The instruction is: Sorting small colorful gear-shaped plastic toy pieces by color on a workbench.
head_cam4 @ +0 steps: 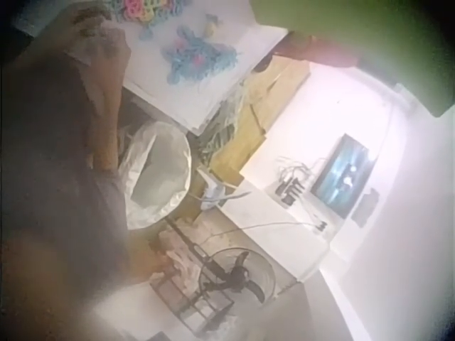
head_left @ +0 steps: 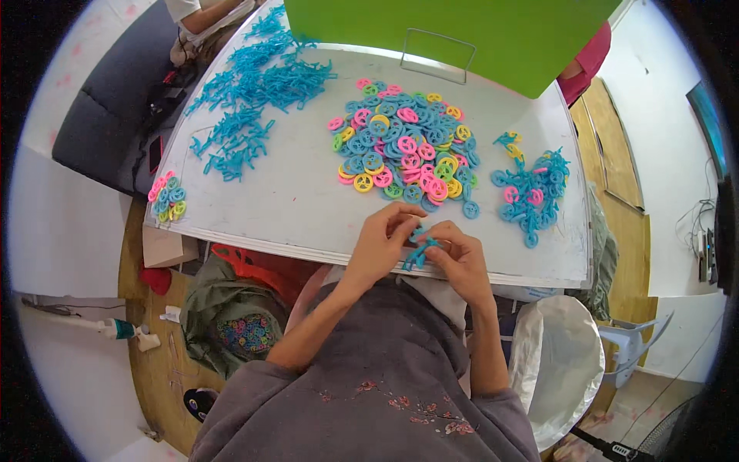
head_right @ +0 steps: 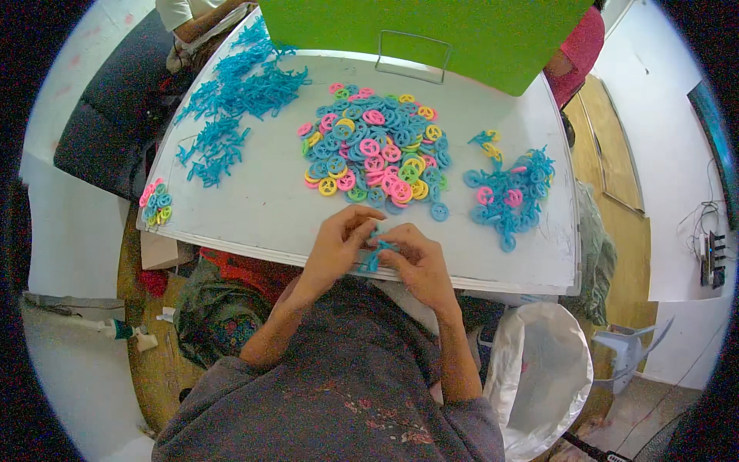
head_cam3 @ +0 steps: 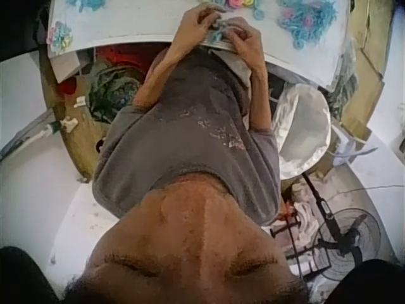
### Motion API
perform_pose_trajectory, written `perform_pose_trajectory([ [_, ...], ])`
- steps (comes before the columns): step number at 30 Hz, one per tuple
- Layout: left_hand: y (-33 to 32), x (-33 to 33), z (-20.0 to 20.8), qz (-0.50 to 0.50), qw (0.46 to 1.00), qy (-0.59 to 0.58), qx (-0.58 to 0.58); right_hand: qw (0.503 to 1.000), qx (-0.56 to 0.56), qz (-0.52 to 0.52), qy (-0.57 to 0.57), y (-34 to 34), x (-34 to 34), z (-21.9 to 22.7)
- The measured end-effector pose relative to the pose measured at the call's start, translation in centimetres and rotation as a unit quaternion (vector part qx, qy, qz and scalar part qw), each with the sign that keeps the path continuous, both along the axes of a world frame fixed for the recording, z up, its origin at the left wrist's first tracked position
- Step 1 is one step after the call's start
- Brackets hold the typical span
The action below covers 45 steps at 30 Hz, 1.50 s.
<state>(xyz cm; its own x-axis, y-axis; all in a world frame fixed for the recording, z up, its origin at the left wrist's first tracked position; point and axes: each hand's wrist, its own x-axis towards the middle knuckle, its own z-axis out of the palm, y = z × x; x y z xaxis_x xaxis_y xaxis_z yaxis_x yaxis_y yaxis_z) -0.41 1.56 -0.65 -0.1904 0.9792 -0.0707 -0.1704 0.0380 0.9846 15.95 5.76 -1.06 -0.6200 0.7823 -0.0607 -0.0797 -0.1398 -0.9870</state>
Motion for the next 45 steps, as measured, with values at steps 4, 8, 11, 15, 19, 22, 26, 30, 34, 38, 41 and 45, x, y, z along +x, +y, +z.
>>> perform_pose_trajectory([
  [4, 1.4, -1.7, 0.3, 0.16, 0.922, 0.335, 0.106, 0.993, 0.089, -0.077, 0.03, 0.2, 0.2, -0.9],
  [8, 4.4, -5.4, 1.1, 0.231, 0.771, 0.574, 0.146, 0.911, 0.347, -0.183, -0.125, 1.0, 0.2, 0.3],
  [11, 5.2, -6.5, 0.1, 0.199, 0.791, 0.56, 0.146, 0.967, 0.166, -0.186, -0.045, 0.5, -0.2, 0.2],
  [15, 5.2, -6.7, 0.4, 0.231, 0.833, 0.471, 0.174, 0.983, 0.039, -0.177, -0.025, 0.3, -0.5, 0.7],
  [19, 3.0, -4.2, 2.7, 0.239, 0.875, 0.376, 0.19, 0.98, 0.059, -0.186, -0.031, 0.2, -0.8, 1.0],
  [22, -0.1, -2.4, 3.1, 0.124, 0.986, 0.099, 0.058, 0.974, 0.117, -0.183, -0.064, -0.1, -1.1, 1.0],
  [26, -1.1, -1.6, 2.6, 0.03, 0.993, 0.117, -0.003, 0.959, 0.188, -0.187, -0.1, -0.6, -1.4, 1.8],
  [30, -1.1, -1.5, 2.4, 0.009, 1.0, 0.011, -0.004, 0.949, 0.218, -0.205, -0.098, -0.7, -1.6, 2.0],
  [34, -0.9, -1.4, 1.9, 0.021, 1.0, 0.016, 0.001, 0.937, 0.271, -0.193, -0.109, -0.5, -1.5, 1.6],
  [38, -0.5, -1.2, 1.8, 0.027, 0.998, 0.063, 0.001, 0.936, 0.292, -0.162, -0.112, -0.4, -1.2, 1.6],
  [41, -0.4, -1.0, 1.5, 0.023, 0.997, 0.07, 0.002, 0.94, 0.276, -0.148, -0.138, -0.4, -0.9, 1.9],
  [45, -0.3, 0.1, 1.6, 0.059, 0.981, 0.185, 0.019, 0.936, 0.28, -0.141, -0.158, -0.5, -0.5, 1.7],
])
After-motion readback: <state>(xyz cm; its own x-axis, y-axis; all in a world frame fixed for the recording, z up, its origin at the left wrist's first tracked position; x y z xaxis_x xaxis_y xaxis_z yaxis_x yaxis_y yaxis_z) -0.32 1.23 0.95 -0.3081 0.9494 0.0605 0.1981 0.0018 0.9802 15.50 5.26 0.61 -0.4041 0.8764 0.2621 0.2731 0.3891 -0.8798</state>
